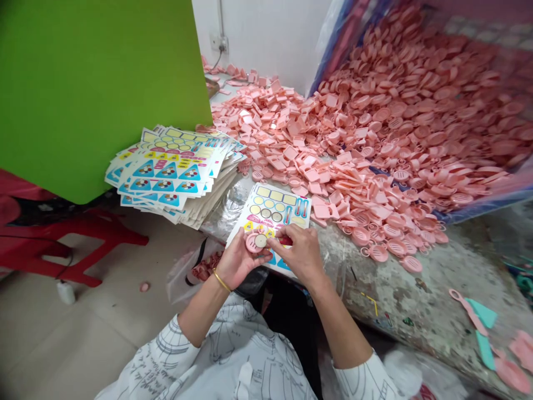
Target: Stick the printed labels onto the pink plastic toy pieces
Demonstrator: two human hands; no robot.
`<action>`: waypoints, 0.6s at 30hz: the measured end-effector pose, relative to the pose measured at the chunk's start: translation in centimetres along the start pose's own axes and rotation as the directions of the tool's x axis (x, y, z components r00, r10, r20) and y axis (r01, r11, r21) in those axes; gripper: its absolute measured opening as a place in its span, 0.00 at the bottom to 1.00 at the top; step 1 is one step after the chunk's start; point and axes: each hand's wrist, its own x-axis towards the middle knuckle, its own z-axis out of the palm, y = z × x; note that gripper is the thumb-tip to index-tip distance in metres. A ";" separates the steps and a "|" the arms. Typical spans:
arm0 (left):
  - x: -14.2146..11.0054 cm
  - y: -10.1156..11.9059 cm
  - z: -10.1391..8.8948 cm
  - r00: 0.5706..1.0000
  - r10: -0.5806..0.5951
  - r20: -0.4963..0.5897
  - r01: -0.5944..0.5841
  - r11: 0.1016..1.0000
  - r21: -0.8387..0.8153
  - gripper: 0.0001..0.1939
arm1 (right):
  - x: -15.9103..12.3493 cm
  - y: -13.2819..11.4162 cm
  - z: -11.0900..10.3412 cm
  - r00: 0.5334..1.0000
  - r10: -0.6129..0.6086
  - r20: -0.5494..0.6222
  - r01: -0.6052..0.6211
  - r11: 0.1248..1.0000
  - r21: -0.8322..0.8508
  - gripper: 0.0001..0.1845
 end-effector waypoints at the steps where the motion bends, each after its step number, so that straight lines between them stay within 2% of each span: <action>1: -0.1 -0.1 0.0 1.000 0.005 -0.001 -0.005 1.000 0.003 0.21 | -0.1 -0.1 0.1 1.000 -0.002 0.015 0.002 1.000 -0.014 0.14; 5: -0.2 -0.4 0.1 1.000 0.011 -0.004 -0.011 1.000 0.015 0.23 | -0.3 -0.3 0.4 0.999 -0.007 0.054 0.010 0.999 -0.053 0.14; 18: -0.3 -0.5 0.2 0.998 0.016 -0.058 -0.018 0.999 -0.029 0.22 | -0.4 -0.2 1.7 0.999 0.016 0.051 -0.012 0.997 -0.082 0.12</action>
